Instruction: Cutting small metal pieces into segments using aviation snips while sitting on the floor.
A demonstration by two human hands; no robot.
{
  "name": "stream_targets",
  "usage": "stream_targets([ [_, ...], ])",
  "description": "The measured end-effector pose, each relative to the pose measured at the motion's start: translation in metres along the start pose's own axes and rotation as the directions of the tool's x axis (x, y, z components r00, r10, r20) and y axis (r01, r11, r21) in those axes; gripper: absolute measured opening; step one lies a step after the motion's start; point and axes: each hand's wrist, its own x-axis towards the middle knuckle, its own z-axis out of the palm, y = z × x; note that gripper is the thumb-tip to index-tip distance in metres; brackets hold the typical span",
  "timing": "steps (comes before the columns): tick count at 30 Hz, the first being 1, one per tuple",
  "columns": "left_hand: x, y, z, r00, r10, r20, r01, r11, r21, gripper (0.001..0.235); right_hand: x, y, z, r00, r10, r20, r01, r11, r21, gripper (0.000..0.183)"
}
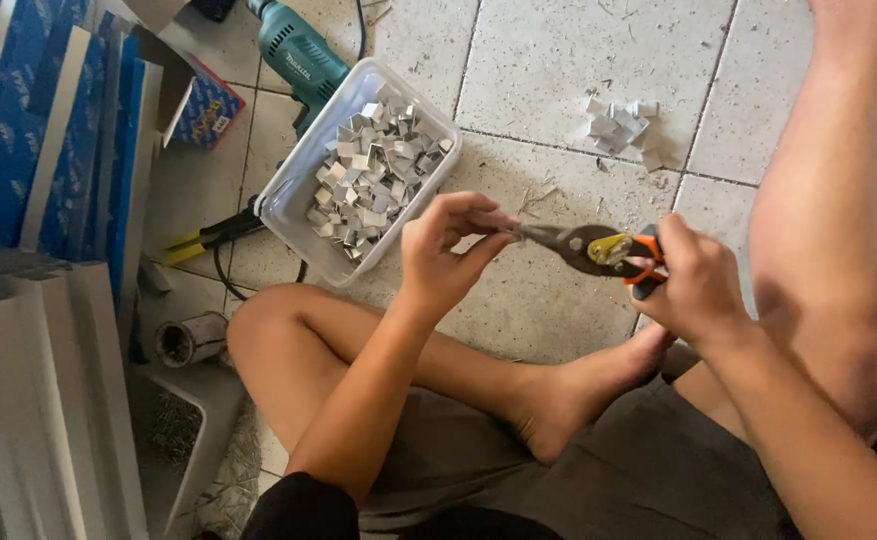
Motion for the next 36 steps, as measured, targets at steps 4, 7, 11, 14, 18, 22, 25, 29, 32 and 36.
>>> stream_targets([
  [4, 0.004, 0.000, -0.013, 0.997, 0.071, -0.037, -0.066, 0.990, 0.121, 0.043, 0.000, -0.002, -0.013, 0.986, 0.055, -0.156, -0.050, 0.998, 0.037, 0.023],
  [7, 0.017, -0.009, -0.039, 0.969, 0.169, -0.182, -0.068, 0.884, 0.462, 0.035, -0.003, 0.010, -0.018, 0.962, 0.161, -0.220, -0.139, 0.984, 0.112, 0.028],
  [11, 0.026, -0.029, -0.042, 0.883, 0.150, -0.444, 0.304, 0.537, 0.787, 0.042, -0.006, 0.018, -0.038, 0.876, 0.285, -0.389, -0.162, 0.934, 0.319, 0.037],
  [14, 0.044, -0.015, 0.017, 0.915, 0.358, -0.189, -0.084, 0.625, 0.776, 0.035, -0.007, 0.042, -0.040, 0.839, 0.308, -0.448, -0.146, 0.921, 0.361, 0.042],
  [18, 0.063, -0.053, 0.112, 0.982, 0.172, 0.072, -0.174, 0.703, 0.689, 0.030, -0.002, 0.048, -0.038, 0.790, 0.435, -0.431, -0.207, 0.852, 0.480, 0.038],
  [22, 0.083, -0.115, 0.173, 0.962, 0.156, 0.226, -0.275, 0.565, 0.778, 0.032, 0.007, 0.042, -0.033, 0.759, 0.525, -0.386, -0.324, 0.818, 0.475, 0.044],
  [25, 0.089, -0.126, 0.184, 0.960, 0.072, 0.272, -0.272, 0.486, 0.831, 0.016, 0.008, 0.037, -0.032, 0.716, 0.601, -0.355, -0.396, 0.769, 0.501, 0.047],
  [29, 0.078, -0.085, 0.162, 0.902, 0.397, 0.171, -0.428, 0.767, 0.478, 0.014, 0.007, 0.036, -0.030, 0.766, 0.574, -0.290, -0.375, 0.765, 0.524, 0.044],
  [32, 0.050, -0.050, 0.130, 0.990, 0.089, 0.110, -0.101, 0.989, 0.107, 0.012, 0.009, 0.030, -0.035, 0.824, 0.515, -0.236, -0.331, 0.776, 0.537, 0.042],
  [36, 0.016, -0.033, 0.078, 0.990, -0.109, 0.090, 0.112, 0.993, -0.030, 0.016, 0.002, 0.028, -0.024, 0.913, 0.343, -0.220, -0.226, 0.875, 0.428, 0.052],
])
